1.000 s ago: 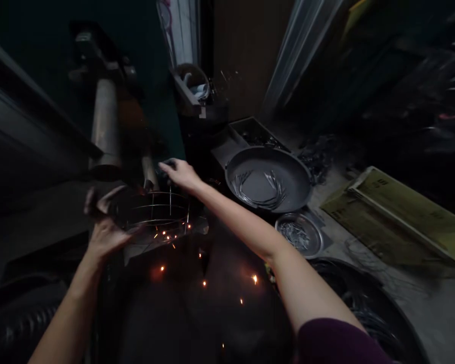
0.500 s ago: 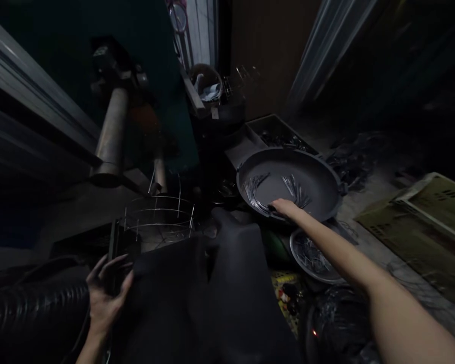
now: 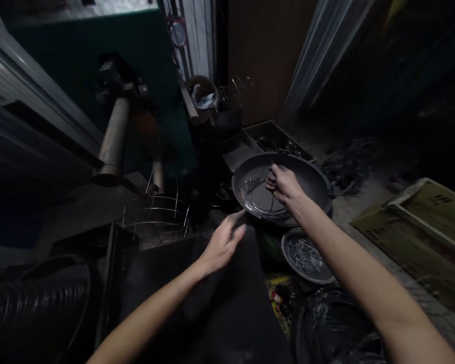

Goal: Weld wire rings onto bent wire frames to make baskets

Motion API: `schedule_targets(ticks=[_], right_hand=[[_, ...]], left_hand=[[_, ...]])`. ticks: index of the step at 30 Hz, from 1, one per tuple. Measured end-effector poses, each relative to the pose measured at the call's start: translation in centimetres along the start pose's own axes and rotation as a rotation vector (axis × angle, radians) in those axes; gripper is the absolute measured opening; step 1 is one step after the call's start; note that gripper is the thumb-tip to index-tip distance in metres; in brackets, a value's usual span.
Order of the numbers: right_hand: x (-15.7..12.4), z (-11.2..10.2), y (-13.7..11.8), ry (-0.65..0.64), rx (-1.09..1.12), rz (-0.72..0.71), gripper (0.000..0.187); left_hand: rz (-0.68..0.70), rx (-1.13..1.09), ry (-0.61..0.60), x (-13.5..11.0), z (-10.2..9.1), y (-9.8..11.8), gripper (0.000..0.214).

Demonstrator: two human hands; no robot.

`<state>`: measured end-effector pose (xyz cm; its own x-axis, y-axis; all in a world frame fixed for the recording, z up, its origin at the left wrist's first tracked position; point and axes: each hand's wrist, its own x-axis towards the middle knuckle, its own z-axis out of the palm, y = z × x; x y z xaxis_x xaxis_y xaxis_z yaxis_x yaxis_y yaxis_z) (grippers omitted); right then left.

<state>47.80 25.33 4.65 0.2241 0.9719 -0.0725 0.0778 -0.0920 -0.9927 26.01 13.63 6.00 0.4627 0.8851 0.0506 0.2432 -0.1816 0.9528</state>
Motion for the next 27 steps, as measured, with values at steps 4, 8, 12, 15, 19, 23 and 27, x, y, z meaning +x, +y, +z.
schedule_targets(ticks=[4,8,12,15,19,23,27], right_hand=[[-2.8,5.4,-7.4,-0.186,0.440,0.141,0.036],[-4.7,9.4,-10.9,-0.326,0.546,0.161,0.035],[-7.5,13.8,-8.7,-0.326,0.140,-0.137,0.024],[-10.7,16.6,-5.8,-0.360,-0.210,-0.368,0.017],[-10.7,19.4,-4.5,-0.349,-0.275,-0.347,0.029],[-5.7,23.1,-5.3,-0.408,0.088,-0.080,0.033],[-2.6,26.5,-4.9,-0.477,0.334,0.094,0.038]], left_hand=[[-0.059,-0.025,0.006,2.0,1.6,0.4,0.048],[-0.062,0.061,0.001,0.2,-0.6,-1.1,0.033],[-0.177,-0.014,0.275,-1.8,-4.8,-2.1,0.033],[-0.240,0.005,0.367,-3.3,-7.9,-2.0,0.033],[-0.186,0.108,0.170,-8.0,-11.8,-1.5,0.033],[-0.022,0.309,0.403,-12.1,-17.7,-2.4,0.057],[0.077,0.554,0.449,-10.1,-22.3,-5.9,0.094]])
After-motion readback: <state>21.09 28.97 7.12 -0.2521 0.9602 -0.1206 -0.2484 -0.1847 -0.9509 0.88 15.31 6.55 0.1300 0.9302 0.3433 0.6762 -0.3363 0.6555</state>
